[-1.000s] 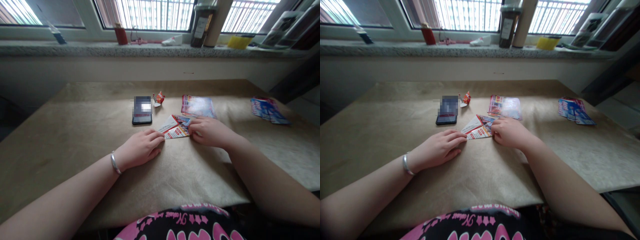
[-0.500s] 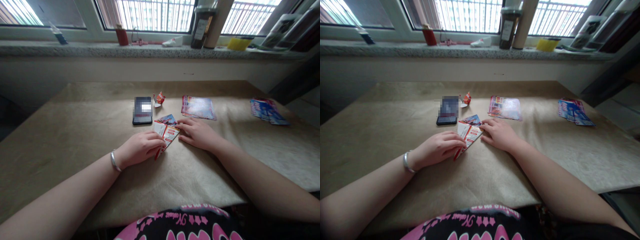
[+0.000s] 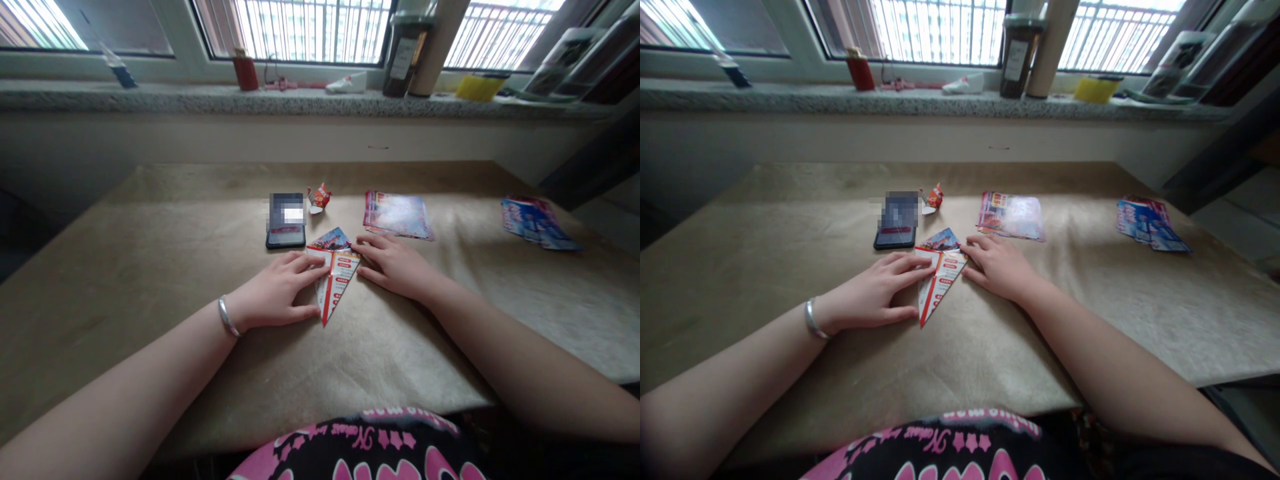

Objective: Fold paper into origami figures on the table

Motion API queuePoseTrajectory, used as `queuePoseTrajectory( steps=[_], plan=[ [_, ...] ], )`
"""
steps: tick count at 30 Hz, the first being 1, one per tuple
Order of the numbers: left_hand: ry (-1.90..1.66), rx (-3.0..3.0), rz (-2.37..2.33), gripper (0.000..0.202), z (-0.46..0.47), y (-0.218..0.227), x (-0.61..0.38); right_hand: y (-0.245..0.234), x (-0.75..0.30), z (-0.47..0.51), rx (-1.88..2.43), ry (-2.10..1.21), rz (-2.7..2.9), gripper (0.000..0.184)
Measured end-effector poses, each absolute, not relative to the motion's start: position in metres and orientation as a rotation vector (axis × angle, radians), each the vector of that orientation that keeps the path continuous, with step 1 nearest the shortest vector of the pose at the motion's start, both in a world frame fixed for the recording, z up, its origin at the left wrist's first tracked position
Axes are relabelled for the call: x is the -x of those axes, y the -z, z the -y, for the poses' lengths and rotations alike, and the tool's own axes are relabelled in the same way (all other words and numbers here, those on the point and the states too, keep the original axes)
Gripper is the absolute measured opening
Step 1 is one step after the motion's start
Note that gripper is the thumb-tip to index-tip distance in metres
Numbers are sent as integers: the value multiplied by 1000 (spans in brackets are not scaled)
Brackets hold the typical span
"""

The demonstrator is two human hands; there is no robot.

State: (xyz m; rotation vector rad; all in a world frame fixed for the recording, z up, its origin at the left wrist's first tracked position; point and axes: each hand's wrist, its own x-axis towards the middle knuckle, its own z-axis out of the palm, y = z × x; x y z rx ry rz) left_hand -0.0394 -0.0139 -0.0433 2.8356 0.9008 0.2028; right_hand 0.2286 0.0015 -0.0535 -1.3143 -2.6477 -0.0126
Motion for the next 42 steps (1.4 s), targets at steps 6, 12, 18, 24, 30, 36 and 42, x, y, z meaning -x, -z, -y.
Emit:
queuePoseTrajectory(
  steps=[6, 12, 18, 24, 30, 36, 42],
  plan=[
    [-271, -2877, -965, 61, 20, 46, 29, 56, -228, -1, 1331, 17, 2641, 48],
    [-297, -2891, -1018, 55, 24, 47, 24, 52, -224, 2, 1290, -60, 2620, 44],
    [-296, -2891, -1043, 56, 25, 48, 23, 49, -229, 0, 1230, -306, 2440, 29],
    [-263, -2920, -1018, 53, 25, 47, 24, 45, -238, -3, 1117, -332, 2409, 29],
    [-276, -2947, -966, 48, 24, 47, 24, 40, -242, -1, 1116, -252, 2554, 22],
    [-269, -2938, -986, 49, 24, 49, 24, 45, -241, -2, 965, -326, 2660, 36],
    [-303, -2970, -1020, 43, 25, 47, 25, 47, -240, -2, 930, -318, 2705, 42]
  ],
)
